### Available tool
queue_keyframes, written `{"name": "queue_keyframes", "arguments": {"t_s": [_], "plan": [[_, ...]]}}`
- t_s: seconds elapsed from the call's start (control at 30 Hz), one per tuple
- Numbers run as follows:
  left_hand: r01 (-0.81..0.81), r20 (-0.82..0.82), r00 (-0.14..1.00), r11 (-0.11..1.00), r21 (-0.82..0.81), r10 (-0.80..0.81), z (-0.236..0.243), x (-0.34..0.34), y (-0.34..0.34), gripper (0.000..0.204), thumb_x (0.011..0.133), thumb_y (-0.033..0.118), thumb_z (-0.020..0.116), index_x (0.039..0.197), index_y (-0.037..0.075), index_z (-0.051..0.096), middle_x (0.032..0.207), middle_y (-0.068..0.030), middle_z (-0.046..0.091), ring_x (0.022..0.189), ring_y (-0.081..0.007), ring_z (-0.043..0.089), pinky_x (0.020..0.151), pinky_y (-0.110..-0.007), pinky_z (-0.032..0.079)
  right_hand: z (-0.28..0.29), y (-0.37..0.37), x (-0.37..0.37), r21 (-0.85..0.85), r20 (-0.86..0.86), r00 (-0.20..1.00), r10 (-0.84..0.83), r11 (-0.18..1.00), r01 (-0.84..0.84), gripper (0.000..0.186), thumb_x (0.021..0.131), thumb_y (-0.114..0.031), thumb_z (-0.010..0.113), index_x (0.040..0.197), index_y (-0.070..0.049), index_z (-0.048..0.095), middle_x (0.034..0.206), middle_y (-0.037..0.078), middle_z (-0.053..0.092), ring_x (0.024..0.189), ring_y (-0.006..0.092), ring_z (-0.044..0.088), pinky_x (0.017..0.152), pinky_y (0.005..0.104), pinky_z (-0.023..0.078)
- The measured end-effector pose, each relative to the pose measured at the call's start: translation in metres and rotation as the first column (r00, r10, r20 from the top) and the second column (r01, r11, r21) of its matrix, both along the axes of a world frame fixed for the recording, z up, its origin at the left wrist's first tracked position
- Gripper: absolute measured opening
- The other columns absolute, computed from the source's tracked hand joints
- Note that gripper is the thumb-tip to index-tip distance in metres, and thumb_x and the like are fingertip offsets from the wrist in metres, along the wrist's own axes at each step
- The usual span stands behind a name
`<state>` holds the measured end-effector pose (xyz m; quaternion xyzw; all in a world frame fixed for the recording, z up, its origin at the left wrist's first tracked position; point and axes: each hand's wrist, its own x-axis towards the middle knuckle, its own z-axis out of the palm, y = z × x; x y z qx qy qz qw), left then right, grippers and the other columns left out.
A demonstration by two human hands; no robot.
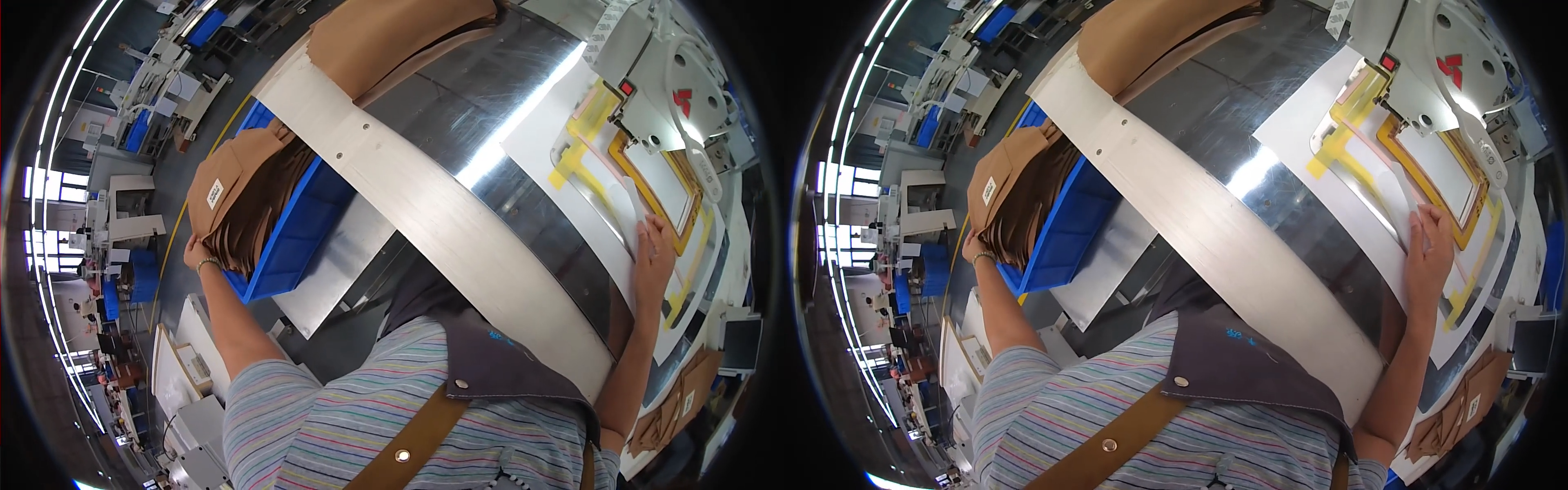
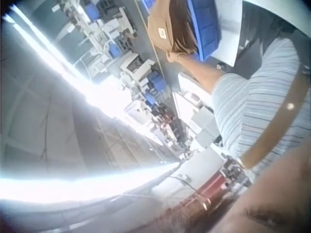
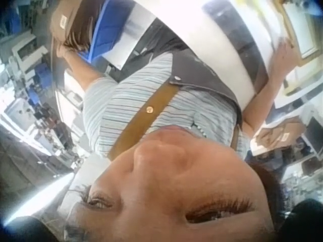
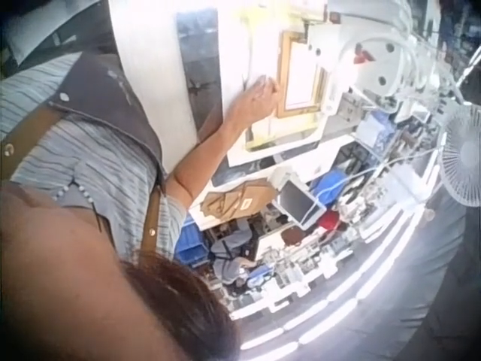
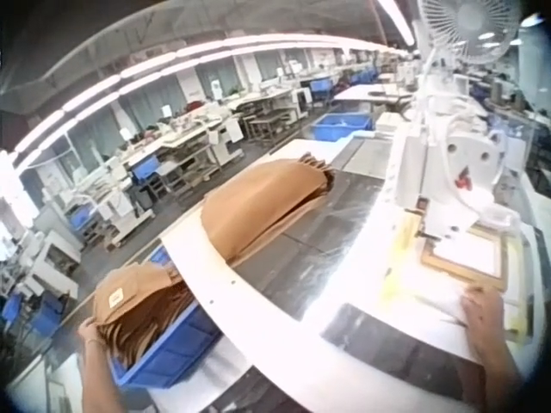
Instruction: Sewing and assembling leather bag components using an industrial sewing machine.
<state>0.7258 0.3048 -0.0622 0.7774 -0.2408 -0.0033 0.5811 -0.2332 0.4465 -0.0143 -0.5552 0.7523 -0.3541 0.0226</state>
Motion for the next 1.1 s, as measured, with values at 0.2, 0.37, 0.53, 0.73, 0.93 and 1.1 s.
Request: {"name": "queue_keyframes", "arguments": {"t_s": [0.2,0.37,0.53,0.73,0.93,1.1], "plan": [[-0.429,0.851,0.460,0.903,-0.038,0.254,0.028,-0.091,0.019,0.055,0.102,0.045,0.068,0.141,0.006,0.067,0.146,-0.0187,0.064,0.136,-0.0429,0.057,0.111,-0.058,0.046,0.002,-0.001,0.004,-0.015,-0.116,0.993,0.024,1.000,-0.026,0.027,0.107,-0.016,0.064,0.122,0.005,0.072,0.119,0.010,0.065,0.114,0.0258,0.062,0.104,0.0338,0.046],[0.124,0.939,0.061,0.936,0.329,-0.338,0.050,-0.242,-0.026,0.058,0.100,0.037,0.071,0.149,0.010,0.057,0.157,-0.0176,0.054,0.149,-0.0398,0.044,0.120,-0.054,0.036,0.007,0.003,0.013,-0.060,0.084,0.989,-0.123,0.990,0.128,0.023,0.103,-0.014,0.070,0.119,0.000,0.077,0.108,0.009,0.073,0.102,0.0180,0.067,0.097,0.0326,0.051],[0.181,0.884,0.145,0.890,0.418,-0.445,0.046,-0.249,-0.096,0.042,0.095,0.009,0.067,0.137,0.011,0.068,0.143,-0.0140,0.066,0.139,-0.0370,0.056,0.119,-0.049,0.040,0.025,0.021,-0.006,0.122,0.314,0.943,-0.113,0.989,0.078,0.018,0.100,-0.011,0.073,0.113,0.000,0.079,0.102,0.007,0.079,0.094,0.0111,0.070,0.092,0.0282,0.054],[0.117,0.782,0.273,0.826,0.551,-0.560,0.045,-0.192,-0.141,0.047,0.105,0.035,0.058,0.139,0.005,0.069,0.132,-0.0258,0.070,0.127,-0.0451,0.062,0.110,-0.052,0.048,0.064,0.019,-0.033,0.082,0.425,0.902,-0.076,0.996,0.046,0.024,0.102,-0.016,0.071,0.112,0.005,0.076,0.100,0.005,0.076,0.095,0.0087,0.066,0.088,0.0242,0.051],[0.161,0.766,-0.033,0.753,0.638,-0.642,0.050,-0.273,-0.177,0.065,0.104,0.055,0.062,0.147,0.006,0.063,0.158,-0.0211,0.054,0.150,-0.0412,0.045,0.124,-0.060,0.031,0.058,0.017,-0.126,0.134,0.250,0.952,-0.177,0.980,0.148,0.030,0.102,-0.027,0.069,0.113,-0.001,0.077,0.096,0.004,0.075,0.086,0.0104,0.063,0.081,0.0267,0.050],[0.820,0.560,-0.004,0.318,0.477,-0.829,0.085,-0.503,-0.165,0.038,0.105,0.018,0.067,0.140,0.003,0.067,0.149,-0.0168,0.063,0.143,-0.0345,0.055,0.120,-0.046,0.041,0.086,-0.043,-0.115,0.215,0.213,0.969,-0.124,0.974,0.077,0.027,0.099,-0.031,0.072,0.111,-0.007,0.080,0.084,0.003,0.073,0.077,0.0109,0.062,0.072,0.0315,0.049]]}}
